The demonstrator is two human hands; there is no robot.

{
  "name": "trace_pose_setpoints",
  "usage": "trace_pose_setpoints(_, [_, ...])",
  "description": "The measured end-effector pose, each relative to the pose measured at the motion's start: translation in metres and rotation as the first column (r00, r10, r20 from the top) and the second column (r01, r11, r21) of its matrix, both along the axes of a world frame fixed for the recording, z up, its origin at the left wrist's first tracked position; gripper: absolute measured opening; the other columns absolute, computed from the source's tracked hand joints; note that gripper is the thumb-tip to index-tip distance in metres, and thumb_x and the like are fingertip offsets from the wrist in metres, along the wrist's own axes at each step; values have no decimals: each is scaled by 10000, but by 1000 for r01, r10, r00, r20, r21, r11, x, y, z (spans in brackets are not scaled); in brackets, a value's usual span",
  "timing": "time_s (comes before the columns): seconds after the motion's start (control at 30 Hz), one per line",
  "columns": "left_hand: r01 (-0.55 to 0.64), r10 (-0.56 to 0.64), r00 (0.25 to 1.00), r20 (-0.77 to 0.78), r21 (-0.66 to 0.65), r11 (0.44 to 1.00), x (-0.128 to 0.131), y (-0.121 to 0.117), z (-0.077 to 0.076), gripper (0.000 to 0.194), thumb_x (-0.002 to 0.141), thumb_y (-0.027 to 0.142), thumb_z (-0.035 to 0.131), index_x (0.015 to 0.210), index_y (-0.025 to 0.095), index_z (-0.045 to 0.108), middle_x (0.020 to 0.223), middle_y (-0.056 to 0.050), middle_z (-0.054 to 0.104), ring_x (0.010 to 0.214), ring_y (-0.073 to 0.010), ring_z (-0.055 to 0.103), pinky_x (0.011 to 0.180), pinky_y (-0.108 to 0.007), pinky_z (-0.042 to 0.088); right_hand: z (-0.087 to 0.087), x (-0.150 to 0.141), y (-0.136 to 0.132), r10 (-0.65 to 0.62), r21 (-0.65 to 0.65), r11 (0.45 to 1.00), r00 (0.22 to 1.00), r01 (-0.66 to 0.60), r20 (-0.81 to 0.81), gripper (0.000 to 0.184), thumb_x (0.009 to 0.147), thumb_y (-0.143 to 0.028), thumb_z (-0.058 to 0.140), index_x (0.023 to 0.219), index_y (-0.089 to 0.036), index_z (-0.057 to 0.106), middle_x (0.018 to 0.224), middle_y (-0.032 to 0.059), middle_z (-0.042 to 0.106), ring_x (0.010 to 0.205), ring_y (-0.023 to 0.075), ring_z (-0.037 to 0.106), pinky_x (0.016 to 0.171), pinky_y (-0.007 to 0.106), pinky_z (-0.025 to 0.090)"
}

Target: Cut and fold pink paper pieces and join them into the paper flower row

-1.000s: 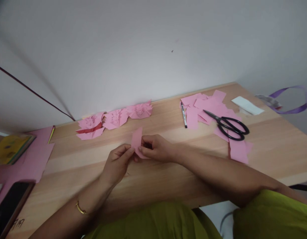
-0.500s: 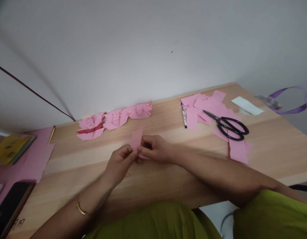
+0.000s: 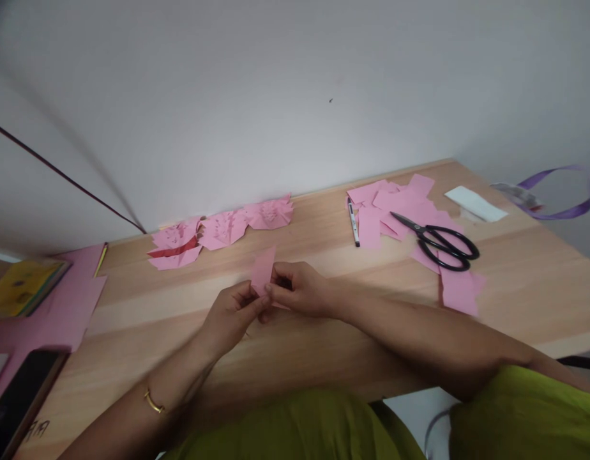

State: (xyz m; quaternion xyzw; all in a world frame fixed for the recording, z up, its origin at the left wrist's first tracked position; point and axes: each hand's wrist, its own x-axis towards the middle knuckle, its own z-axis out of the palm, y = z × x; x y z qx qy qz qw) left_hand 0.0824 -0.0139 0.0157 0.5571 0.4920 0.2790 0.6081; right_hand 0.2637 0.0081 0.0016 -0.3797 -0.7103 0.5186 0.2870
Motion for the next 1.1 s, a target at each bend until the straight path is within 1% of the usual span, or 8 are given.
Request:
trace_pose_setpoints(0.07, [-21, 21, 1000, 13, 9, 1000, 0, -1, -1, 236, 773, 390, 656, 725, 159, 643, 615, -1, 613, 577, -122, 563, 576, -231, 452, -1, 0, 0, -34, 11, 999, 999, 33, 12, 196, 849, -325, 531, 784, -144, 570, 692, -6, 530, 624, 102, 461, 570, 222, 371])
trace_pose_setpoints(0.23, [-214, 209, 971, 117, 36, 976, -1, -2, -10, 212, 797, 369, 641, 820, 159, 657, 650, -3, 618, 629, -118, 566, 628, -225, 456, 1, -2, 0, -74, 1, 997, 997, 74, 2, 203, 831, -329, 544, 723, -158, 530, 654, -20, 487, 603, 94, 432, 547, 214, 347])
trace_pose_setpoints(0.3, [-250, 243, 959, 146, 38, 967, -2, -2, -13, 196, 793, 351, 650, 814, 156, 655, 647, -2, 617, 635, -113, 563, 641, -220, 446, 2, -3, -1, -66, -7, 998, 998, 66, -7, 193, 825, -322, 552, 721, -159, 531, 654, -18, 496, 602, 94, 439, 545, 213, 349])
trace_pose_setpoints(0.43, [-234, 231, 969, 88, 32, 972, -3, -1, -10, 193, 782, 345, 664, 760, 155, 643, 598, 9, 603, 589, -102, 539, 592, -205, 419, 1, -4, -2, -50, -64, 997, 996, 46, -77, 179, 822, -326, 578, 839, -148, 581, 769, 18, 583, 693, 122, 528, 612, 235, 420])
trace_pose_setpoints(0.53, [-191, 190, 981, 38, 8, 982, -2, -1, -7, 209, 780, 358, 662, 737, 154, 647, 579, 8, 602, 571, -108, 542, 577, -211, 421, 0, -4, -2, -67, -144, 988, 988, 47, -139, 240, 797, -374, 632, 838, -142, 587, 805, 35, 610, 745, 146, 576, 653, 260, 462])
trace_pose_setpoints(0.67, [-177, 177, 981, 85, -13, 984, -2, -1, -9, 202, 788, 359, 652, 794, 159, 686, 625, 2, 631, 621, -114, 571, 645, -224, 449, -2, -6, -2, -106, -218, 974, 973, 60, -203, 292, 785, -428, 647, 824, -148, 574, 789, 29, 606, 739, 148, 596, 645, 265, 480])
trace_pose_setpoints(0.83, [-207, 213, 969, 123, -59, 977, 0, -2, -11, 183, 765, 342, 673, 774, 159, 684, 600, 7, 633, 591, -109, 575, 625, -222, 455, -6, -8, -3, -125, -307, 952, 933, 17, -338, 401, 776, -435, 665, 1035, -183, 492, 807, 13, 629, 737, 148, 635, 667, 279, 505])
trace_pose_setpoints(1.1, [-242, 250, 958, 139, -72, 967, 0, -1, -13, 127, 734, 280, 672, 709, 156, 662, 524, 18, 605, 510, -95, 542, 544, -202, 412, -6, -2, -2, -20, -181, 983, 940, -45, -340, 220, 794, -364, 672, 821, -159, 594, 795, 22, 646, 744, 129, 621, 683, 265, 490])
